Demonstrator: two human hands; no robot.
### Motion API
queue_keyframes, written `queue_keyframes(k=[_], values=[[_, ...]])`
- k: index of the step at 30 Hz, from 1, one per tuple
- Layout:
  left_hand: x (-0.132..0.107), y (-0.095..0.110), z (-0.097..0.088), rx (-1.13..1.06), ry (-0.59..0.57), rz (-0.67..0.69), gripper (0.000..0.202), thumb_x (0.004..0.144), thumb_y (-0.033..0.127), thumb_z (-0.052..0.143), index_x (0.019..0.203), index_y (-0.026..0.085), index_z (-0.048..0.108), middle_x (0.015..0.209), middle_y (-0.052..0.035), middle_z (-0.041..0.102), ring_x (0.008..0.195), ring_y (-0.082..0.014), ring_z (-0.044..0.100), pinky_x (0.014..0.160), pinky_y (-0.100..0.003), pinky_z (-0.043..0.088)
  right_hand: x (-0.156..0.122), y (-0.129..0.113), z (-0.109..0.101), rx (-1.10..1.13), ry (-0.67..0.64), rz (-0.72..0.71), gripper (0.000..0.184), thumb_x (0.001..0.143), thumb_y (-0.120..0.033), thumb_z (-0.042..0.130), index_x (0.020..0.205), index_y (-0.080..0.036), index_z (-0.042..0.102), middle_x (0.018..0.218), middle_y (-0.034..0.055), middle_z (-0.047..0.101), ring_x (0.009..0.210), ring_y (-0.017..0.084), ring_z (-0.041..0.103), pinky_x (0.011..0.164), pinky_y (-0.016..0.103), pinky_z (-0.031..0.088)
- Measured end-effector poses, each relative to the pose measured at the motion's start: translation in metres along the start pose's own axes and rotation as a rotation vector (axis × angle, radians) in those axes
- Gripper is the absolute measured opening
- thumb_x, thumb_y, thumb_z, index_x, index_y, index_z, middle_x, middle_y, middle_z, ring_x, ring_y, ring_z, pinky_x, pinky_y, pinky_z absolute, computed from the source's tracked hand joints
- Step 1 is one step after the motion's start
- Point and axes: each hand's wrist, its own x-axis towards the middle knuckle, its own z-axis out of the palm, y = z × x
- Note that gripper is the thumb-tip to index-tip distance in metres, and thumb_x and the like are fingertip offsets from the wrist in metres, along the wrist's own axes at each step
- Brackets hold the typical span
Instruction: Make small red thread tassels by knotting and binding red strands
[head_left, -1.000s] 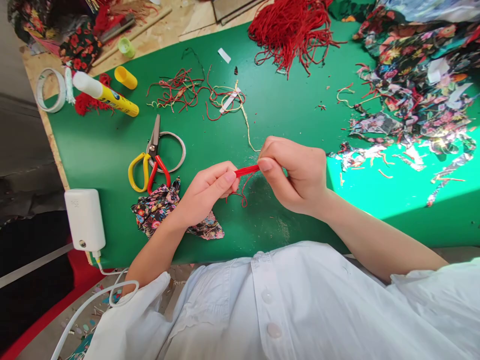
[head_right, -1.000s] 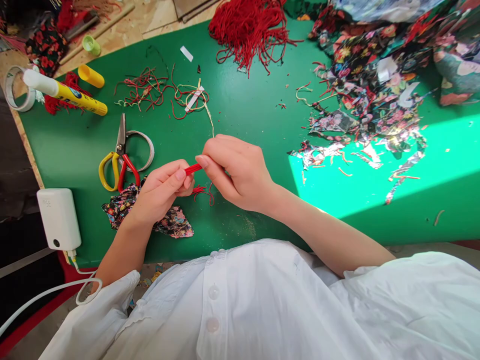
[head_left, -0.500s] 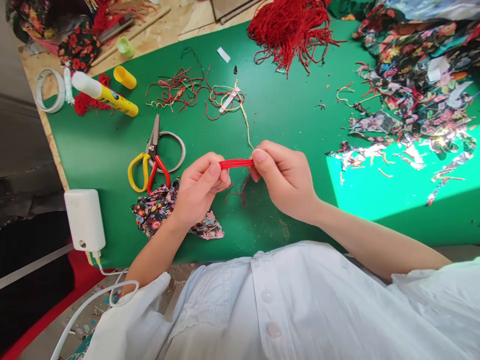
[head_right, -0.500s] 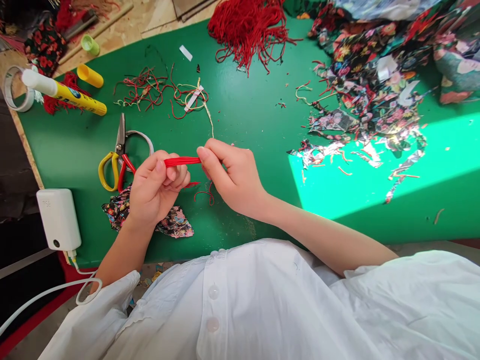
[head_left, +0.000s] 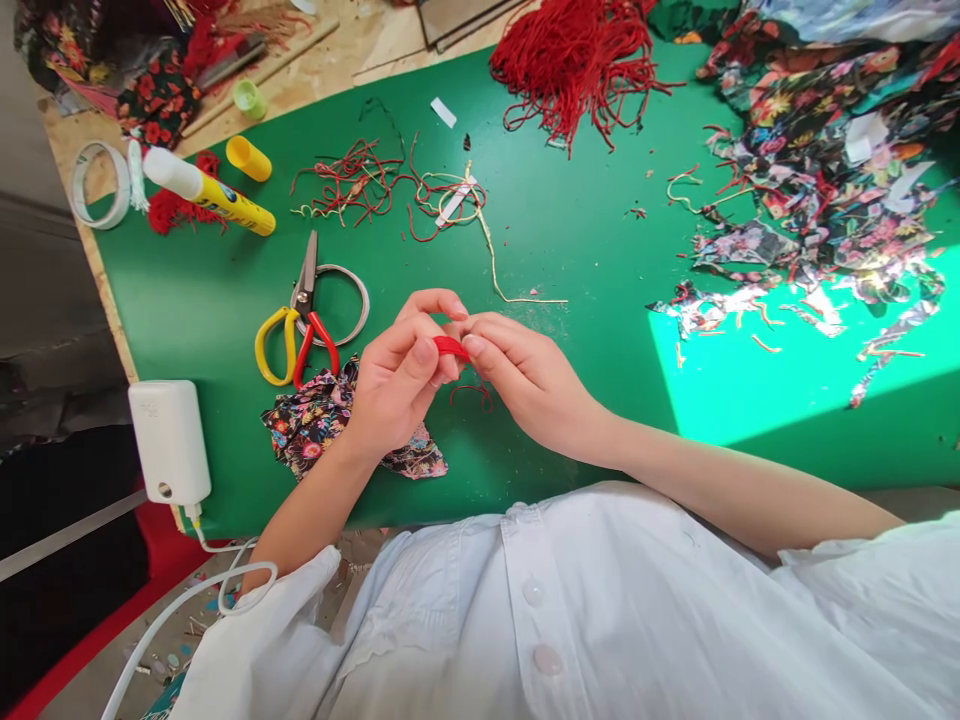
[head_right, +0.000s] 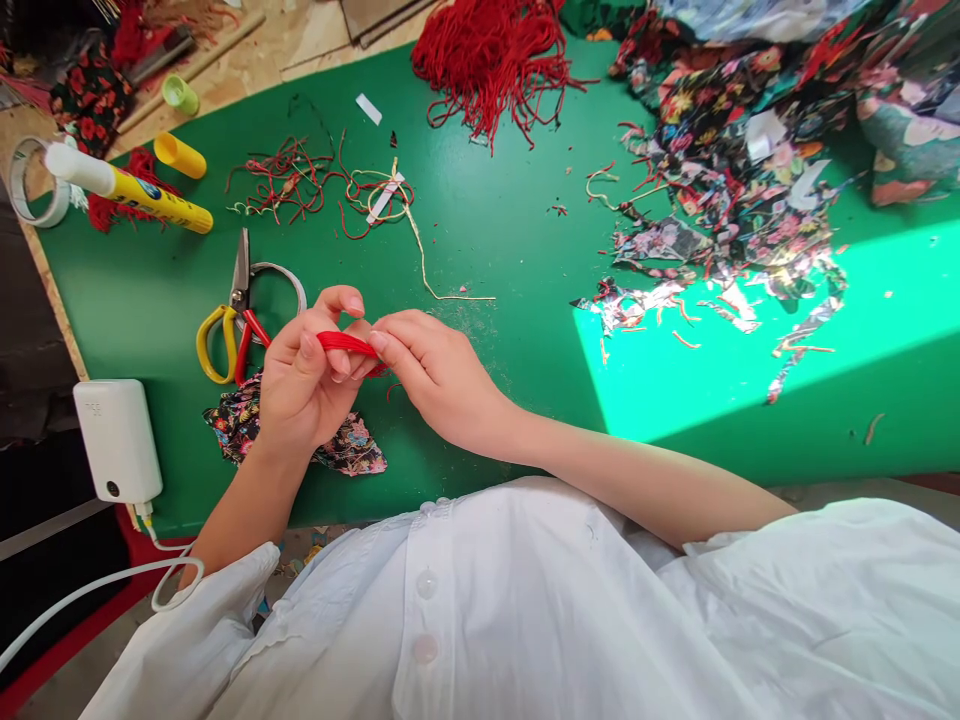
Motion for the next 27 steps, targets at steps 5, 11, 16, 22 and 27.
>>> queue_keyframes(k=[5, 11, 16, 22, 27], values=[[0.000, 0.000, 0.000, -0.004, 0.008, 0.000, 0.039, 0.083, 0.046, 0.061, 0.060, 0.015, 0.057, 0.094, -0.0057, 0.054, 0.061, -0.0069, 0.045, 0.059, -0.025, 0.045, -0.002, 0.004, 0.002, 0.114, -0.059, 0.164, 0.041, 0.097, -0.049, 0.036, 0.072, -0.018, 0.047, 0.067, -0.0029, 0.047, 0.065, 0.009, 0.047, 0.062, 0.021, 0.039], [-0.001, 0.004, 0.001, -0.014, 0.045, -0.028, 0.039, 0.083, 0.045, 0.062, 0.059, 0.015, 0.055, 0.090, -0.0043, 0.053, 0.059, -0.0054, 0.044, 0.058, -0.023, 0.045, -0.002, 0.001, 0.000, 0.050, 0.019, 0.161, 0.041, 0.097, -0.048, 0.036, 0.068, -0.019, 0.041, 0.061, -0.0046, 0.041, 0.058, 0.008, 0.041, 0.055, 0.020, 0.034], [-0.001, 0.008, 0.003, -0.032, 0.041, -0.047, 0.040, 0.084, 0.045, 0.061, 0.059, 0.015, 0.050, 0.083, -0.0021, 0.053, 0.057, -0.0048, 0.042, 0.058, -0.022, 0.045, -0.001, -0.003, -0.003, -0.042, 0.054, 0.107, 0.041, 0.098, -0.045, 0.036, 0.066, -0.019, 0.039, 0.058, -0.0055, 0.038, 0.054, 0.007, 0.038, 0.052, 0.020, 0.031], [-0.001, 0.010, 0.004, -0.022, 0.056, -0.064, 0.041, 0.086, 0.045, 0.058, 0.059, 0.016, 0.047, 0.079, -0.0024, 0.054, 0.057, -0.0061, 0.042, 0.057, -0.023, 0.045, -0.001, 0.001, 0.000, 0.055, 0.052, 0.156, 0.045, 0.094, -0.055, 0.039, 0.066, -0.020, 0.042, 0.059, -0.0036, 0.047, 0.060, 0.009, 0.052, 0.057, 0.020, 0.043], [-0.001, 0.010, 0.002, -0.015, 0.058, -0.105, 0.039, 0.086, 0.045, 0.056, 0.060, 0.016, 0.053, 0.083, -0.0035, 0.057, 0.059, -0.0071, 0.046, 0.054, -0.023, 0.045, -0.002, 0.000, 0.003, 0.311, 0.005, 0.257, 0.044, 0.088, -0.060, 0.046, 0.070, -0.020, 0.045, 0.068, -0.0020, 0.056, 0.068, 0.012, 0.064, 0.065, 0.024, 0.057]])
